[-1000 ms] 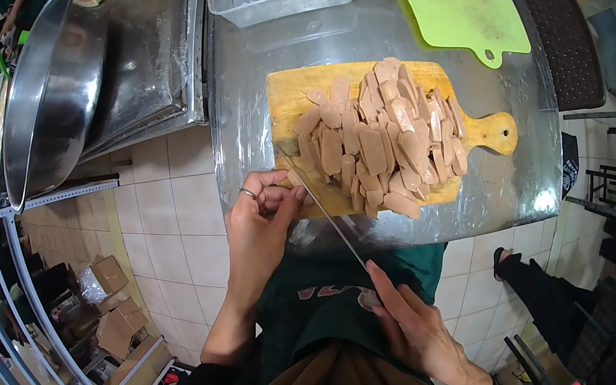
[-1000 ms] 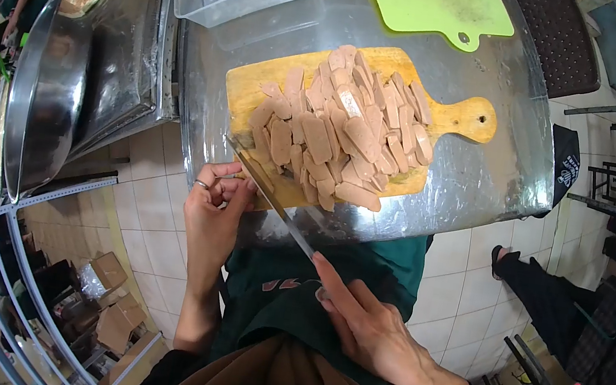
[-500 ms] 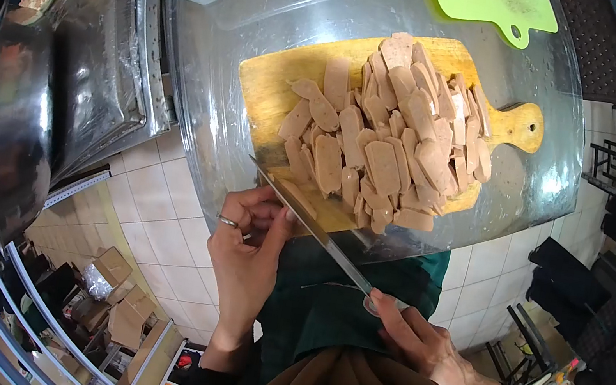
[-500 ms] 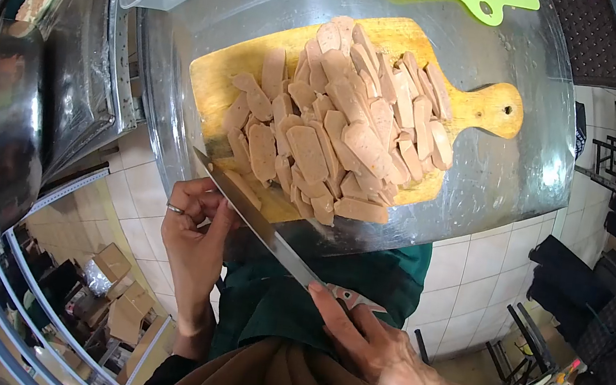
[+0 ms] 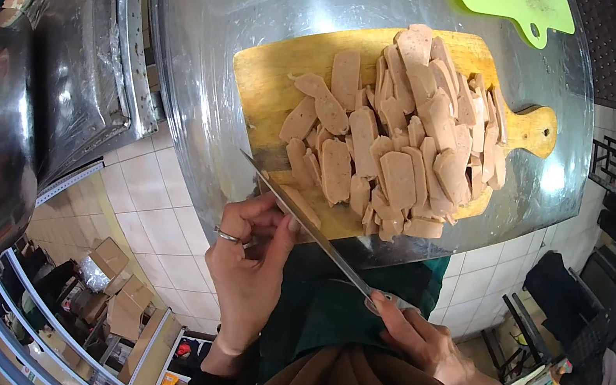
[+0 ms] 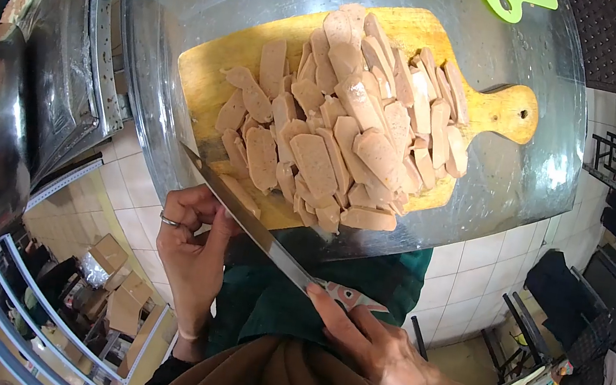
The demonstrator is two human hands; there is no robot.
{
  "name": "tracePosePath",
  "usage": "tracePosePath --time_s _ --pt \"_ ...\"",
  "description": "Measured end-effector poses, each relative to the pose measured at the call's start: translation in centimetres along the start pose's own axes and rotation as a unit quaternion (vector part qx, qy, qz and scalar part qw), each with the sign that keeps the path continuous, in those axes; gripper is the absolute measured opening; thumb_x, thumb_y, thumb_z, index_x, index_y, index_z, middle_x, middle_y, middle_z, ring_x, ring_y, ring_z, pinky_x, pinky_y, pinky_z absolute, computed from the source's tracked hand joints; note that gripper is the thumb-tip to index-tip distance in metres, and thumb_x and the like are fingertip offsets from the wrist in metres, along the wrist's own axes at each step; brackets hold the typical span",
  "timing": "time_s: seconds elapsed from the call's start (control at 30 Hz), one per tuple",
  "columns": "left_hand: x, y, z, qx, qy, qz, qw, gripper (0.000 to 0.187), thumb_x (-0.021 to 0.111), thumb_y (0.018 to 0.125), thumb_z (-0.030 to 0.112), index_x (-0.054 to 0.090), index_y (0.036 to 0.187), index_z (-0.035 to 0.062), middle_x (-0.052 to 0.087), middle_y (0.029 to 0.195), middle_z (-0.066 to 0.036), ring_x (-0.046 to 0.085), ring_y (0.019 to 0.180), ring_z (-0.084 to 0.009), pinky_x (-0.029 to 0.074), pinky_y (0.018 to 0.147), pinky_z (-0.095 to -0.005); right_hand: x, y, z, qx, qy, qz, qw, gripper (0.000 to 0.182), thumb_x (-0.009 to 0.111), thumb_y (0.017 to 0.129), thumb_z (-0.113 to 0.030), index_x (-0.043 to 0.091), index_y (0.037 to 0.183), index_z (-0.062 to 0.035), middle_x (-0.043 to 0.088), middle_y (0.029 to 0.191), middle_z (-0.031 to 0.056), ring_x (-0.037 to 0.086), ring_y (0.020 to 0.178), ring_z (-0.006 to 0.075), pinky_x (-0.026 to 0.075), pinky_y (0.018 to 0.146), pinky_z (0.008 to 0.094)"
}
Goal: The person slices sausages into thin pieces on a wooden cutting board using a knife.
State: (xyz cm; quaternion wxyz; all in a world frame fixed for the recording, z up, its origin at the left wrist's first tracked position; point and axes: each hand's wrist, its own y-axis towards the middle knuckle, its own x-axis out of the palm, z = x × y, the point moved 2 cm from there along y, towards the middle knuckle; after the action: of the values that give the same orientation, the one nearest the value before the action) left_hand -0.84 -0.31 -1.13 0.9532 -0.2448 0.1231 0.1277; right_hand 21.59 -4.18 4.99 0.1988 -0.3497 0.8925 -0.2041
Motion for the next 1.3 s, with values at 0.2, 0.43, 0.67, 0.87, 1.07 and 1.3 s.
tracePosePath --time_s 0.2,0.43,0.67,0.87,1.07,1.3 --pt "0.0 0.0 -0.1 0.008 0.009 0.004 1.0 0.025 0.069 0.091 0.003 0.058 0.113 0.0001 0.066 0.087 -0.005 0.064 0.079 -0.0078 0.05 0.065 -0.0201 0.7 2.6 0.6 0.012 -0.043 0.001 0.999 0.068 0.061 0.089 0.001 0.035 0.15 -0.0096 0.052 0.08 0.0148 0.06 0.065 0.0362 0.053 0.057 0.0433" --pt "0.2 0.0 -0.3 0.02 0.013 0.011 1.0 0.025 0.07 0.091 0.005 0.059 0.113 0.0006 0.066 0.085 -0.004 0.063 0.077 -0.0074 0.049 0.065 -0.0198 1.5 2.2 1.4 0.0 -0.038 0.043 0.998 0.071 0.061 0.088 0.003 0.034 0.151 -0.0116 0.049 0.077 0.014 0.057 0.06 0.0354 0.049 0.054 0.0431" --pt "0.1 0.2 0.0 0.017 -0.007 0.001 1.0 0.024 0.069 0.091 0.007 0.059 0.112 0.0008 0.067 0.085 -0.004 0.062 0.075 -0.0074 0.048 0.063 -0.0198 1.3 3.2 1.2 -0.027 -0.04 0.069 0.996 0.067 0.06 0.087 0.006 0.036 0.149 -0.0075 0.051 0.076 0.016 0.056 0.062 0.0352 0.049 0.059 0.042" --pt "0.2 0.1 -0.2 0.025 -0.014 0.001 1.0 0.024 0.069 0.092 0.009 0.059 0.112 0.0005 0.067 0.084 -0.004 0.063 0.074 -0.0083 0.048 0.063 -0.0206 0.7 3.6 1.3 -0.054 -0.049 0.136 0.988 0.061 0.059 0.089 0.006 0.041 0.146 -0.0045 0.053 0.075 0.0166 0.055 0.06 0.0336 0.048 0.058 0.0407" --pt "0.2 0.3 -0.9 0.045 0.0 0.005 0.999 0.023 0.068 0.093 0.008 0.058 0.112 -0.0006 0.069 0.084 -0.006 0.064 0.075 -0.0086 0.049 0.063 -0.0209 0.5 1.9 -0.4 -0.07 -0.044 0.101 0.991 0.061 0.06 0.088 0.008 0.041 0.145 0.0006 0.052 0.073 0.0157 0.054 0.059 0.0294 0.048 0.057 0.0395" --pt "0.1 0.2 -0.8 0.041 -0.016 0.002 0.999 0.022 0.067 0.093 0.008 0.058 0.111 -0.0007 0.069 0.085 -0.006 0.065 0.077 -0.0081 0.049 0.063 -0.0201 1.1 0.6 -0.4 -0.069 -0.055 0.094 0.992 0.064 0.06 0.086 0.01 0.038 0.146 0.0026 0.052 0.074 0.016 0.053 0.061 0.0286 0.048 0.058 0.0397"
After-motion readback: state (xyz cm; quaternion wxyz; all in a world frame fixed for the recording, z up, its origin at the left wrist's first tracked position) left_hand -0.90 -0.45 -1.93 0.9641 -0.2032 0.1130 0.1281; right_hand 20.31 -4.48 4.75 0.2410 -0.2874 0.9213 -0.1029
